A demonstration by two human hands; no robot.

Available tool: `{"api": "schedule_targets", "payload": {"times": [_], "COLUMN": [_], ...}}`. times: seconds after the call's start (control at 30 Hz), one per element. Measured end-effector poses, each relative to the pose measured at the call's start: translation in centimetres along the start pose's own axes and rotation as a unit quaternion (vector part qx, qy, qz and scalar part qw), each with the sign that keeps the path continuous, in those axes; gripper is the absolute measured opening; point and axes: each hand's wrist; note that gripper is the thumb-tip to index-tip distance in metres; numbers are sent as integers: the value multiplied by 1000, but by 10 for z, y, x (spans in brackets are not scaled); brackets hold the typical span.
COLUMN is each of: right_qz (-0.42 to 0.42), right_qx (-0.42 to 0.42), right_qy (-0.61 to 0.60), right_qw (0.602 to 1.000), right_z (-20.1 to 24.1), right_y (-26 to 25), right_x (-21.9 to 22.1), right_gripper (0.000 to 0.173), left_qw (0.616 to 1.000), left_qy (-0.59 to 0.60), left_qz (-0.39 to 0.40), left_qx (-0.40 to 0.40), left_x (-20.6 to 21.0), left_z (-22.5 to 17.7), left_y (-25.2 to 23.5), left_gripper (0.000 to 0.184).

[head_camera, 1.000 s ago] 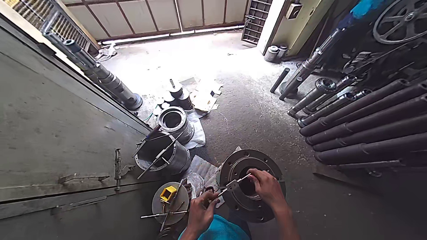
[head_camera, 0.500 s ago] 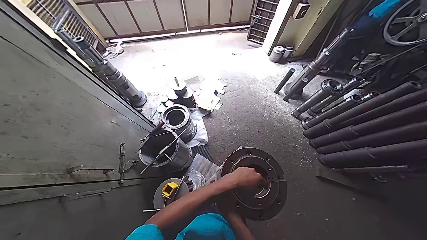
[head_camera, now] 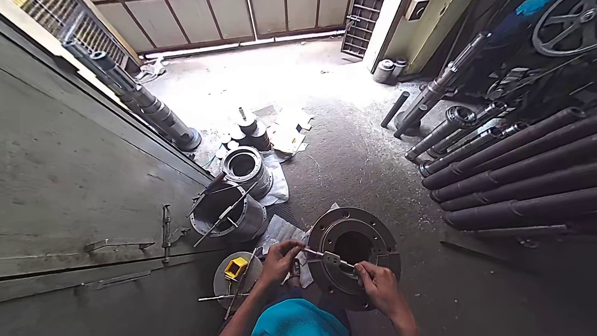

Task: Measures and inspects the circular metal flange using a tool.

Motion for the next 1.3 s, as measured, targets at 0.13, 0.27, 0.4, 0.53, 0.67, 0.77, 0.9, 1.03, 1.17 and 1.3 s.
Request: {"api": "schedule_targets", "payload": {"times": [0.13, 0.27, 0.4, 0.53, 0.67, 0.77, 0.9, 1.03, 1.17, 1.3], "right_qz": [185, 93, 199, -76, -190, -98, -119, -102, 14, -9], "right_qx": [55, 117, 102, -87, -142, -118, -76, -51, -4, -29], "right_qy": [-143, -284, -172, -142, 44, 87, 115, 102, 61, 40], "right_qw": [971, 947, 959, 983, 970, 984, 983, 988, 998, 999], "right_z": [36, 94, 94, 51, 13, 7, 18, 45, 29, 7], "right_y": [26, 11, 2, -1, -48, -53, 3, 47, 24, -35], "right_x": [37, 101, 81, 39, 1, -2, 21, 64, 19, -11], "right_gripper": [41, 21, 25, 26, 30, 38, 45, 46, 36, 28], "left_qw": [983, 814, 779, 899, 973, 995, 993, 992, 989, 992], "left_qy": [-143, -492, -541, -401, -183, -91, -75, -67, -110, -118], "left_qz": [112, 307, 315, 172, 141, 12, -61, 101, 94, 20], "left_qx": [12, -34, -33, 29, 16, 47, 68, 23, 27, 34], "left_x": [38, 120, 105, 10, -15, 0, 7, 20, -5, -13], "left_z": [-21, -68, -75, -37, 1, 17, 14, -3, -5, 14], "left_y": [-77, -87, -54, -13, 48, 59, 0, -80, -61, 29], "left_gripper": [24, 27, 45, 32, 36, 28, 21, 27, 19, 15]}}
Point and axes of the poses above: each hand's wrist, its own y-axis away from the middle knuckle, its own x-axis out of the palm, z = x × y
